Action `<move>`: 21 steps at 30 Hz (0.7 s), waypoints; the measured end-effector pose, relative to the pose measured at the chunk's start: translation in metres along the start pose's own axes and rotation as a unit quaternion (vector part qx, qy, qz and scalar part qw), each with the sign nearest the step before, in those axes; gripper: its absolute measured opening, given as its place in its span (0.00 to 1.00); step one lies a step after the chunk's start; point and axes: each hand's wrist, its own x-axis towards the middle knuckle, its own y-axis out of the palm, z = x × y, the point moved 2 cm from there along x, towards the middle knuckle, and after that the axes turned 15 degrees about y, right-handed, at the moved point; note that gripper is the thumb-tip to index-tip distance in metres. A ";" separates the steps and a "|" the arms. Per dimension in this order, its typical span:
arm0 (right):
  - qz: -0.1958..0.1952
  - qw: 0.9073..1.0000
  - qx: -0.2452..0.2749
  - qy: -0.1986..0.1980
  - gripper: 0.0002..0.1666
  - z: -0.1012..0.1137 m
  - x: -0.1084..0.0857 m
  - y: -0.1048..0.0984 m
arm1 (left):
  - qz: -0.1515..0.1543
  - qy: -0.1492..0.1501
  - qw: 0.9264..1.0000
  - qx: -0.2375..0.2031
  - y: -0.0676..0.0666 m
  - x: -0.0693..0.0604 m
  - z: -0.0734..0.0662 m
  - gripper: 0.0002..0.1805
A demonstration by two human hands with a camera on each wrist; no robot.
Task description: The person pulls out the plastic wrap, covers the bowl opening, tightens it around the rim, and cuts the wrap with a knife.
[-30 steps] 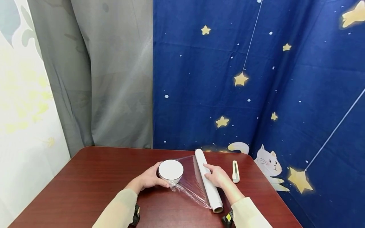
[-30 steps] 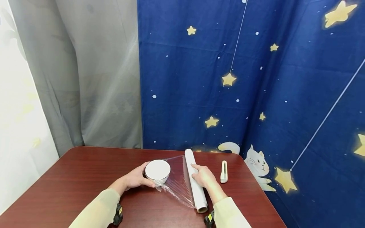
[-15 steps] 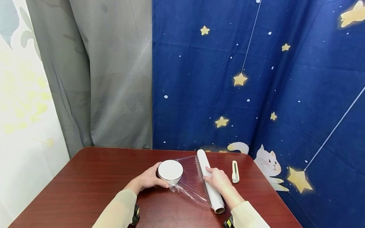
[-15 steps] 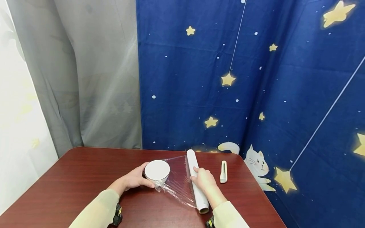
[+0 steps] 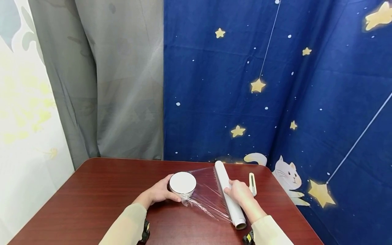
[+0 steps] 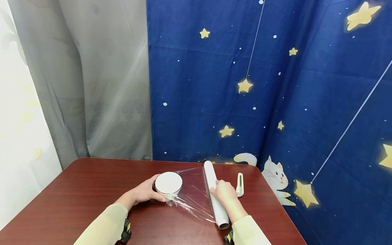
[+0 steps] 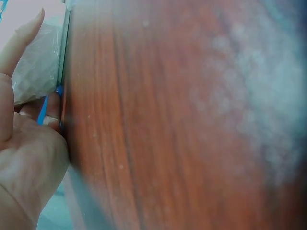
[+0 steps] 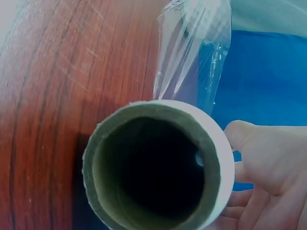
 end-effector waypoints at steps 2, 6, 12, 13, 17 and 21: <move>-0.005 1.000 -0.011 -0.003 0.38 -0.003 0.004 0.005 | 0.000 0.000 1.000 0.001 0.000 0.000 0.000 0.62; -0.056 0.997 -0.047 -0.036 0.37 -0.023 0.030 0.036 | 0.000 0.000 1.000 0.000 0.000 -0.001 0.000 0.62; -0.046 0.998 -0.042 -0.018 0.30 -0.027 0.033 0.033 | 0.000 0.003 1.000 0.000 0.000 -0.001 0.000 0.62; -0.029 0.999 -0.037 -0.002 0.28 -0.021 0.025 0.023 | 0.000 0.004 1.000 0.001 0.000 -0.001 0.000 0.62; -0.011 1.000 -0.024 0.014 0.24 -0.015 0.019 0.011 | -0.002 0.005 1.000 0.000 -0.001 0.000 0.001 0.62; -0.003 0.999 -0.031 0.014 0.27 -0.029 0.040 0.028 | -0.004 0.006 1.000 -0.002 -0.001 0.000 0.002 0.62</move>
